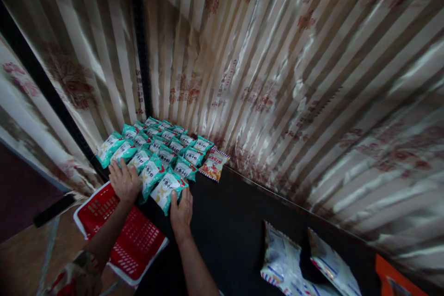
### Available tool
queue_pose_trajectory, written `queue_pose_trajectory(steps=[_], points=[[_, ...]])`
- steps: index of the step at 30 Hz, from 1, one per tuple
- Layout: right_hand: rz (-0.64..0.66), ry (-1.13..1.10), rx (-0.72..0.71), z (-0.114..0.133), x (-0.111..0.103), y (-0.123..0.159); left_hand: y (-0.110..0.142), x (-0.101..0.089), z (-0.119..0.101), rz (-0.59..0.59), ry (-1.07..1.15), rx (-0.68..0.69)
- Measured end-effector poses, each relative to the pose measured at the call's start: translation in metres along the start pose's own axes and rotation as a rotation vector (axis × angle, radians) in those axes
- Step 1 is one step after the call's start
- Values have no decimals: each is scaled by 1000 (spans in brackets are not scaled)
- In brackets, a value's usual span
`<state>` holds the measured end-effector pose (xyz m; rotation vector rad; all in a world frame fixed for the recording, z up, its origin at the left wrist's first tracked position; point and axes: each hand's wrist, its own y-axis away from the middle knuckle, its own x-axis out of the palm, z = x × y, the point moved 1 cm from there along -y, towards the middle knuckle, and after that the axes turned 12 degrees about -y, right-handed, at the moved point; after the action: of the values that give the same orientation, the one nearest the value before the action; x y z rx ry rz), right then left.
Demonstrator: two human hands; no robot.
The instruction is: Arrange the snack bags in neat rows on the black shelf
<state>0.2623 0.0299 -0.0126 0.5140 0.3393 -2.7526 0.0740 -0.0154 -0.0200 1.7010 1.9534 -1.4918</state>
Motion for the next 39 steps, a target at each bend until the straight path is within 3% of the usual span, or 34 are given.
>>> queue_pose_trajectory(steps=[16, 39], points=[[-9, 24, -1, 2, 2, 1, 0, 0, -3, 101, 56, 11], [-50, -65, 8, -4, -2, 18, 3, 0, 4, 35, 102, 3]])
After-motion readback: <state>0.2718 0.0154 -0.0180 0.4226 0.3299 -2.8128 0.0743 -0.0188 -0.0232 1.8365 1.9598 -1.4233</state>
